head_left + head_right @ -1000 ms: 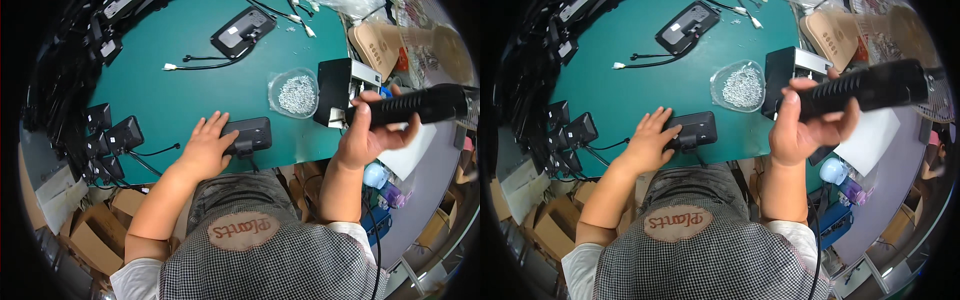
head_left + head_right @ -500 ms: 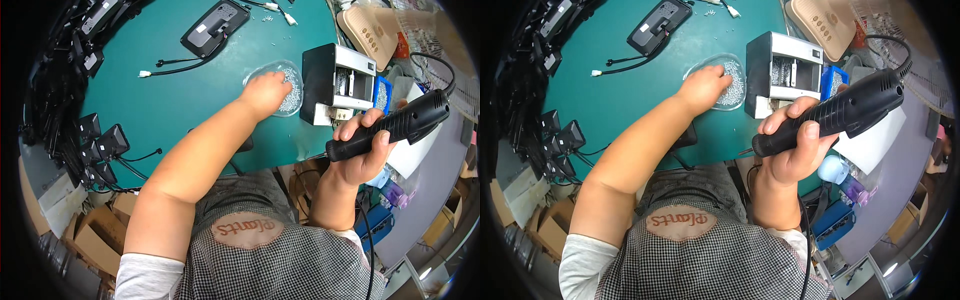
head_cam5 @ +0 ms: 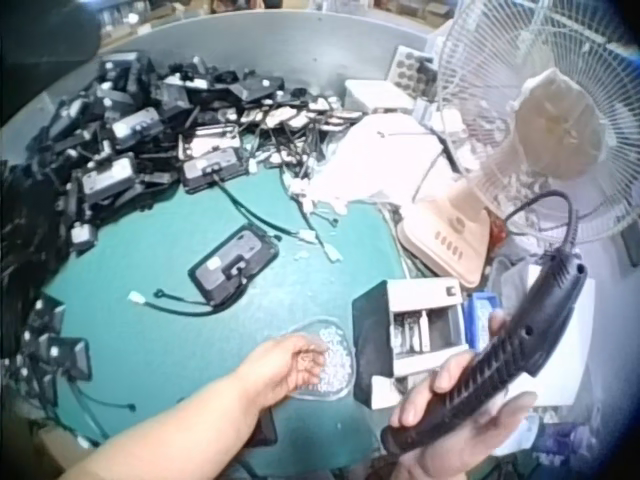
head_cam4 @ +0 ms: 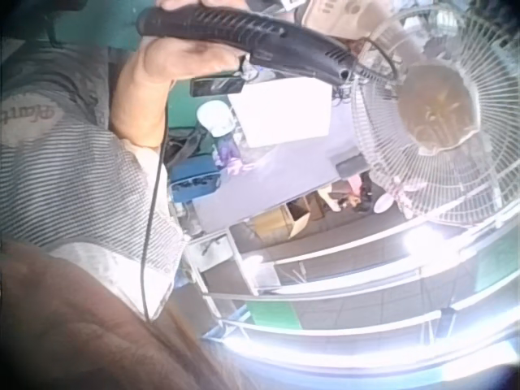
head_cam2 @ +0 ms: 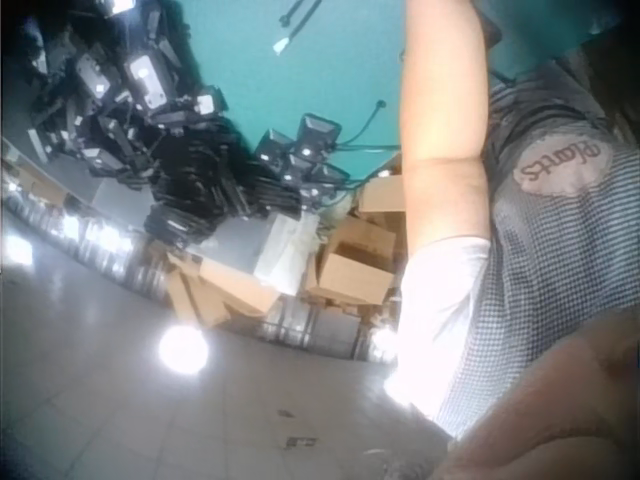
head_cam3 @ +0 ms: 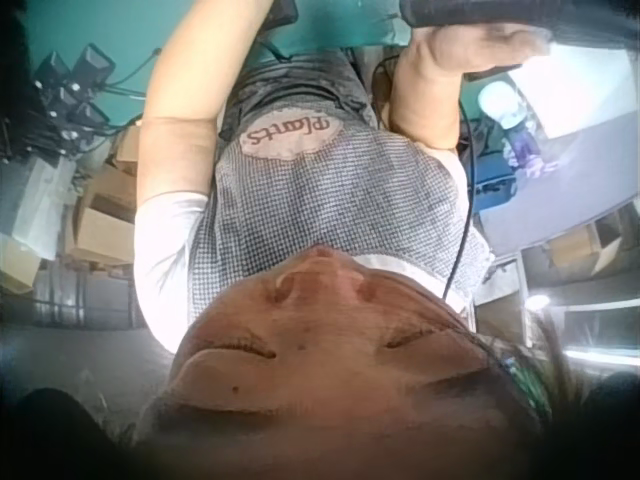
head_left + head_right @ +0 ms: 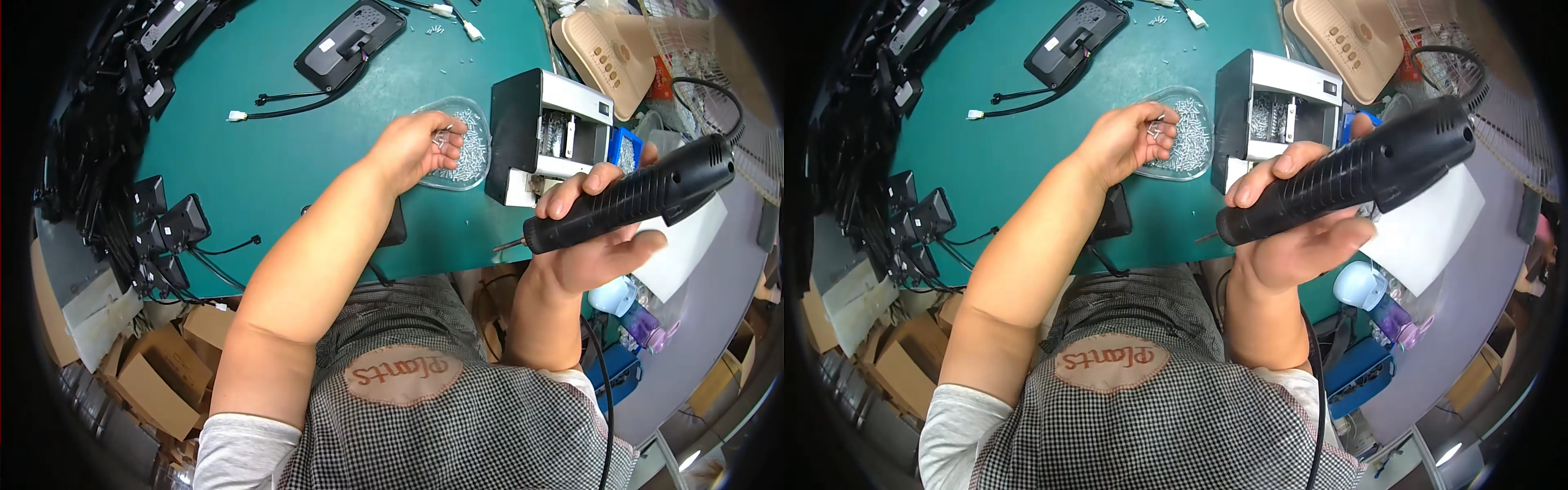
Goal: The person uses a power screwdriver to fasten screws into the back of small black electronic devices on a green workbench. They pick up devices, align them, and drive screws into place, occasionally moving finished units aside or into boxes.
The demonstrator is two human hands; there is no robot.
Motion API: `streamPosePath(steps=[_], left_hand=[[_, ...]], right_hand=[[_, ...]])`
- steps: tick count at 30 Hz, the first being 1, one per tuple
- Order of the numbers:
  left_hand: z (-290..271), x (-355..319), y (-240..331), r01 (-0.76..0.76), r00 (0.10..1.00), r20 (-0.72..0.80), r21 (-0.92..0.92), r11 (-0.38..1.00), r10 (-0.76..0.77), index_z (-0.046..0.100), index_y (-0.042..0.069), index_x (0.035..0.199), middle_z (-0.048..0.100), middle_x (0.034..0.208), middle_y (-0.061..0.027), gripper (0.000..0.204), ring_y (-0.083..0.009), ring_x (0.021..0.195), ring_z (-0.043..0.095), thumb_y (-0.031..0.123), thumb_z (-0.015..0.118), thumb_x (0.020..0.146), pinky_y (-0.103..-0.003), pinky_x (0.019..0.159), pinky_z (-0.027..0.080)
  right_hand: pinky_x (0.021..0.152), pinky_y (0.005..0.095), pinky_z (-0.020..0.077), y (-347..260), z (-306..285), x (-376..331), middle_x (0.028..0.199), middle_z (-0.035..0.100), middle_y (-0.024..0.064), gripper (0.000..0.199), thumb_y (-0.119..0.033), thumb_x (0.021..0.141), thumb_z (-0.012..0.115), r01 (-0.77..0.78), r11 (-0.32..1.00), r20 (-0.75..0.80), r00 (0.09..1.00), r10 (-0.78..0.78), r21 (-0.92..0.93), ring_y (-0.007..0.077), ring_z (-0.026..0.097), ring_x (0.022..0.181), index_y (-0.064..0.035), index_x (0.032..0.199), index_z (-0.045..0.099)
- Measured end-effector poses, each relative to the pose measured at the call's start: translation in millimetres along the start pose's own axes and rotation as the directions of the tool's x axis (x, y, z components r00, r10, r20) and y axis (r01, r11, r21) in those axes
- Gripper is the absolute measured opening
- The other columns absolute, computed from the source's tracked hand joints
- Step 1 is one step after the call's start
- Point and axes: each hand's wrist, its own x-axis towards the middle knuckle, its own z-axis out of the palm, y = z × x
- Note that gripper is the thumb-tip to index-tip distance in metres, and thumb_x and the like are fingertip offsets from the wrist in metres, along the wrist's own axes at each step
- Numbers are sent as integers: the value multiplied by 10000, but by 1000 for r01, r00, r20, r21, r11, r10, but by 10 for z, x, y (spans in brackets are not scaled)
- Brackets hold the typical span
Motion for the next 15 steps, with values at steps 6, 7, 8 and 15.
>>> streamPosePath(steps=[6,7,8,15], left_hand=[[28,-338,-95,-104,993,42,-99,990,109,574,-30,1025,577,842,-64,179,-144,716,555,72,575,877,-256,633,488],[-26,-399,-137,-131,990,50,-63,989,135,578,-29,1030,576,838,-62,183,-138,704,545,66,579,874,-248,623,475],[-96,-458,-186,-158,985,58,-28,987,160,582,-27,1035,576,833,-61,186,-132,692,534,60,583,871,-239,614,462],[-313,-1144,-350,-127,989,-35,317,940,145,628,-37,942,549,727,-28,120,-89,597,454,48,583,870,-202,527,375]], right_hand=[[509,354,520,76,-36,76,868,570,131,884,-749,832,304,23,987,9,1000,-25,156,241,596,616,-22,1333,352],[525,358,511,87,18,69,875,571,127,861,-741,833,324,19,983,-34,999,-13,184,240,591,630,-30,1315,374],[542,361,502,95,71,62,881,571,124,838,-734,834,344,17,977,-77,997,0,211,239,586,645,-38,1297,397],[619,386,494,258,151,-132,907,527,124,758,-651,826,500,23,948,181,980,-85,317,253,578,692,-54,1289,433]])
